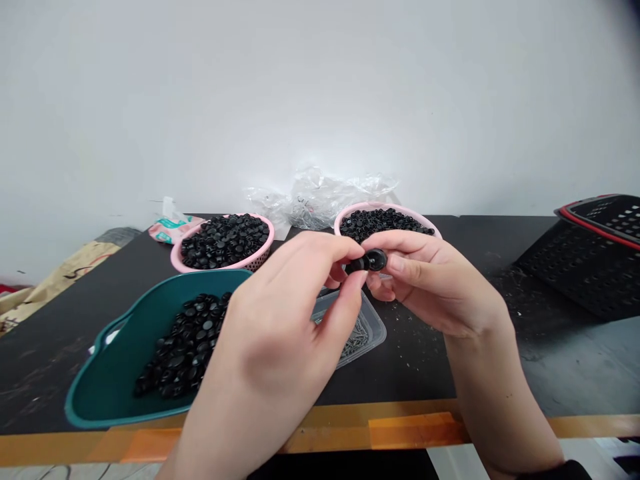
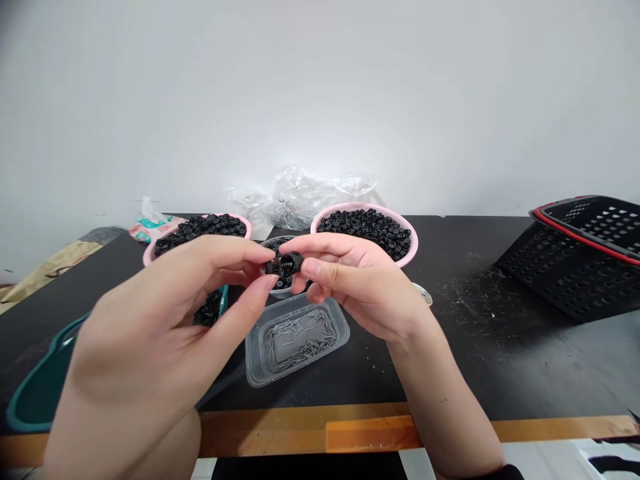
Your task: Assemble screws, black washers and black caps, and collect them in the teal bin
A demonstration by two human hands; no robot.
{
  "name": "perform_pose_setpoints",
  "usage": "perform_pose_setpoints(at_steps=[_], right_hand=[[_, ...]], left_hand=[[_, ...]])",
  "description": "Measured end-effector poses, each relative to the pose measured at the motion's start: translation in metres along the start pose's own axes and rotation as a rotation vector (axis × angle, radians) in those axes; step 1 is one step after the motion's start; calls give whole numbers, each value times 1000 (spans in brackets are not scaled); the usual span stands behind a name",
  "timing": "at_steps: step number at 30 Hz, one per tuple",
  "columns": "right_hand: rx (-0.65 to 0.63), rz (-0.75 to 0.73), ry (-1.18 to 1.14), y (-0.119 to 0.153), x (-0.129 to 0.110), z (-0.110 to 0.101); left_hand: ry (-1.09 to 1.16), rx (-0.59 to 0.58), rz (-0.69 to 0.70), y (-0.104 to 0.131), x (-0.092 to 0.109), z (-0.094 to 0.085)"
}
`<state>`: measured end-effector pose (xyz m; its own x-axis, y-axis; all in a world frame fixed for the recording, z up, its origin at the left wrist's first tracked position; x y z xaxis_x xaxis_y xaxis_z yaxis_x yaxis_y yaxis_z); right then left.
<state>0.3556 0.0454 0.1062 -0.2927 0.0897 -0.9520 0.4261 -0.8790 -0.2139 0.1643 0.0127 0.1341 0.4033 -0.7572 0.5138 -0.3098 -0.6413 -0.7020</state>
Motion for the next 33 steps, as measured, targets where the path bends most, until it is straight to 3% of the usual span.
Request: perform_pose_setpoints(at_steps=[15,25,28,33], right_hand=[[38,-21,61,-1,0,2],[77,-80,137,1,-3,12],[151,-92,103,2,-3,11],[105,-147,112,9,-7,13]], left_hand=[[23,-27,8,-1,-1,2],[-14,-83,159,-6,-5,18],[-6,-63,133,-8,-7,16],[38,-54,103,-11,-7,10]])
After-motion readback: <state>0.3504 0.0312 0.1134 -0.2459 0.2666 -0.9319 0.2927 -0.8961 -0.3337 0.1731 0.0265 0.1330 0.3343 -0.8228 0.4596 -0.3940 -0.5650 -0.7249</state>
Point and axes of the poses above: each hand's wrist, its own y-axis away from the middle knuckle, its own z-axis out of the palm, x = y × z, the point moved 1 cm from there along -y, towards the middle knuckle, and after that the axes turned 11 degrees about y, right-handed, at the moved point
